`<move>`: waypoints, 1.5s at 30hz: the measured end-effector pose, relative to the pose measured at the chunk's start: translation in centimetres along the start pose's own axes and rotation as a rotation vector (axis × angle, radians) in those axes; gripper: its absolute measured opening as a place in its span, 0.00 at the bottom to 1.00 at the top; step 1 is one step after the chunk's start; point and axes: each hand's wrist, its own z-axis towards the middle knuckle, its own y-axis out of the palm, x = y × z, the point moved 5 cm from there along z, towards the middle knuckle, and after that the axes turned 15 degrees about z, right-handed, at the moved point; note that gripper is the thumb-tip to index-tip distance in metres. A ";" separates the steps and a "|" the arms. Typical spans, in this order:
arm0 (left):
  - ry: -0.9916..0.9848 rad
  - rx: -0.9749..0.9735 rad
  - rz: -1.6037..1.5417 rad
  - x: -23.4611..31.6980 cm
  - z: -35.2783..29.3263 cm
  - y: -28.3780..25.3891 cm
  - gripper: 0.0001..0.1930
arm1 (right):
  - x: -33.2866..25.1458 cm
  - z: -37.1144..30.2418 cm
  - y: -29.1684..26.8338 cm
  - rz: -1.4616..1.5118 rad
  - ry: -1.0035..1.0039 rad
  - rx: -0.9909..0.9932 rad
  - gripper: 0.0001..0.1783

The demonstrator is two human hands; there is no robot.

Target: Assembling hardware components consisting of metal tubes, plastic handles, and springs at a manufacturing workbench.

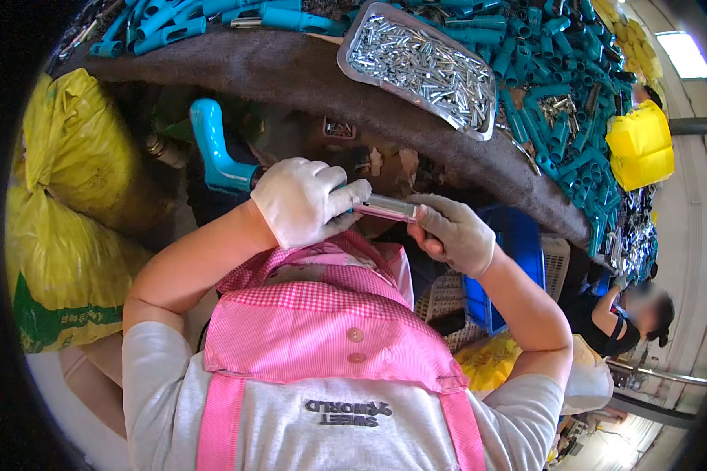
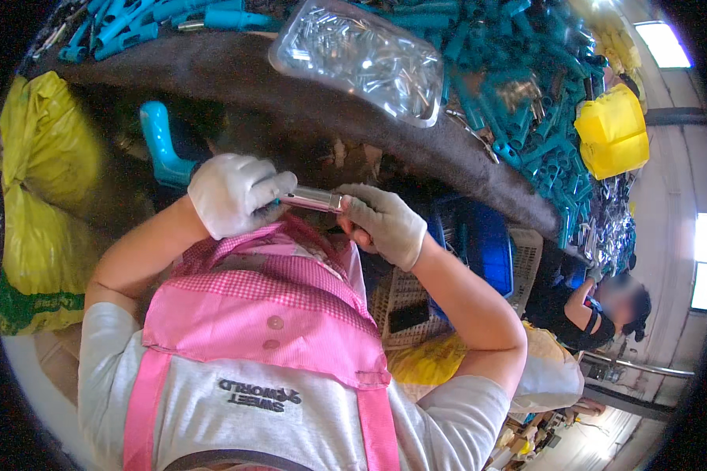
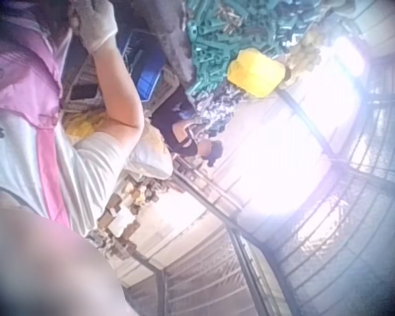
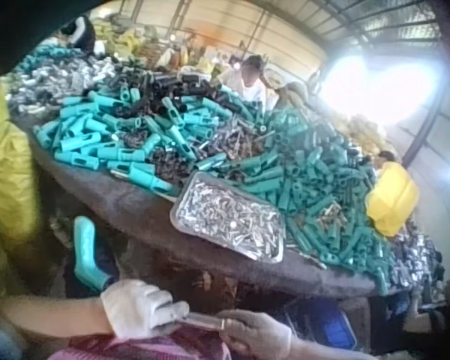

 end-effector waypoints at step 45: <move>-0.003 -0.396 0.017 0.6 -0.8 4.3 0.14 | 2.9 3.1 2.5 -1.267 -0.355 0.028 0.19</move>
